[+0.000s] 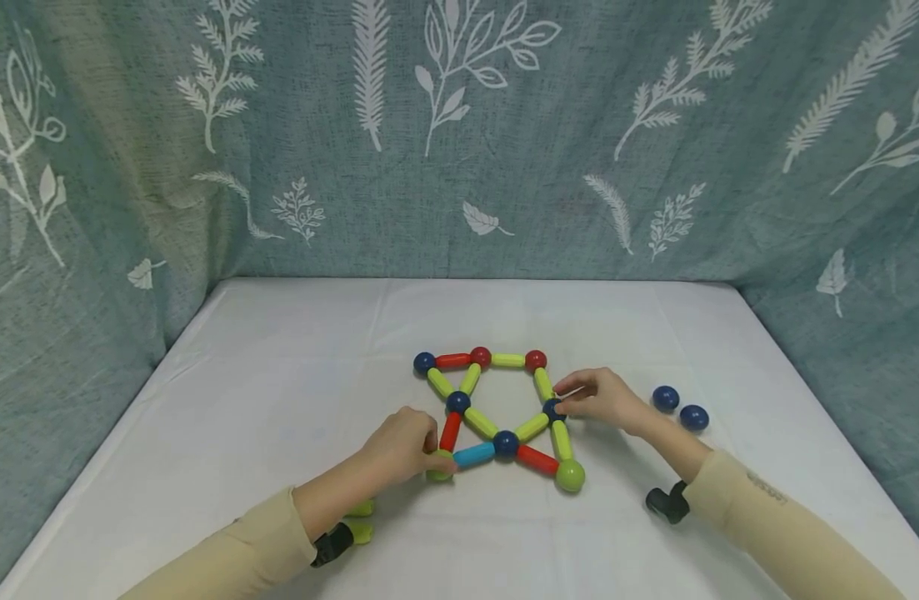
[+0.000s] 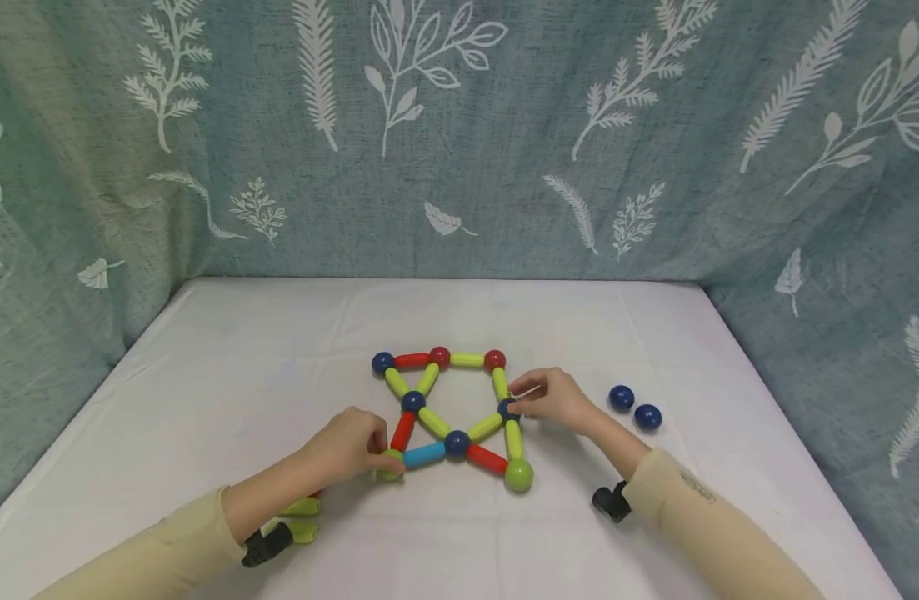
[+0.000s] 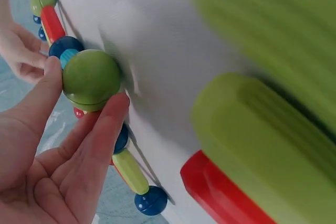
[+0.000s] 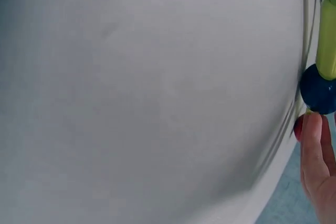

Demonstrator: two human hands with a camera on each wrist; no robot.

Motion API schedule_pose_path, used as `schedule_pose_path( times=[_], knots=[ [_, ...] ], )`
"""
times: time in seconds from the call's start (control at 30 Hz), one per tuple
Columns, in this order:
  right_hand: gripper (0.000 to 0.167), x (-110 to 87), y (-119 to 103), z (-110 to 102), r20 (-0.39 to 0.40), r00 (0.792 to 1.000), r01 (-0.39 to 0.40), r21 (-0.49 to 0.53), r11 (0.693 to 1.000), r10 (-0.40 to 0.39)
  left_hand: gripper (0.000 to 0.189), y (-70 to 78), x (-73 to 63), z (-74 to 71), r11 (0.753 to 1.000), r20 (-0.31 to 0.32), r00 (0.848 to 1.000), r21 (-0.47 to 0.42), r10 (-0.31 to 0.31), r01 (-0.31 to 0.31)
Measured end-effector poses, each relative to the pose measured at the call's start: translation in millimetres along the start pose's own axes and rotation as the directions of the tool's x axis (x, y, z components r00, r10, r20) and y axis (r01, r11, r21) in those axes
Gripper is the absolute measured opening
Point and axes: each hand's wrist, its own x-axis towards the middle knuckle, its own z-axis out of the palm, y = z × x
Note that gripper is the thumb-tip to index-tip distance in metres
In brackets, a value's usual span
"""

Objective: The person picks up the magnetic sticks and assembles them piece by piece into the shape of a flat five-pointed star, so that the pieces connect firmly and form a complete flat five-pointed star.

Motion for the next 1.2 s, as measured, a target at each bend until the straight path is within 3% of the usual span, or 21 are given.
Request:
schedule_pose_path(
  times=[0.2, 0.37, 0.47, 0.63, 0.9, 1.2],
  knots=[
    [0.03, -4.3, 3.5, 3.0, 0.013, 0.999, 0.038, -0.023, 0.999, -0.038, 0.021, -5.5, -6.1, -5.3, 1.0, 0.057, 0.998, -0.022, 0.015, -0.013],
    [0.027, -2.9, 2.9, 4.3, 0.002, 0.999, 0.045, -0.047, 0.998, -0.045, 0.016, -17.2, -19.2, -20.4, 0.997, 0.119, 0.99, -0.019, 0.07, -0.068],
    [0.026, -3.0, 1.9, 4.2, -0.002, 0.999, 0.038, -0.051, 0.998, -0.038, 0.017, -27.6, -29.3, -31.8, 0.998, 0.109, 0.992, -0.03, 0.061, -0.058],
    [0.025, -3.7, 1.3, 3.9, -0.002, 0.999, 0.038, -0.046, 0.998, -0.038, 0.02, -49.4, -45.1, -44.2, 1.0, 0.033, 0.999, -0.017, 0.015, -0.014],
    [0.026, -2.1, 3.4, 4.1, 0.002, 1.0, 0.024, -0.053, 0.998, -0.024, 0.021, -77.8, -52.8, -44.3, 0.998, 0.034, 0.998, 0.018, 0.052, -0.053],
    [0.026, -2.0, 1.3, 3.0, 0.009, 1.0, 0.009, -0.046, 0.999, -0.009, 0.018, -87.3, -48.9, -40.9, 0.998, 0.111, 0.992, -0.018, 0.058, -0.057]
  ],
)
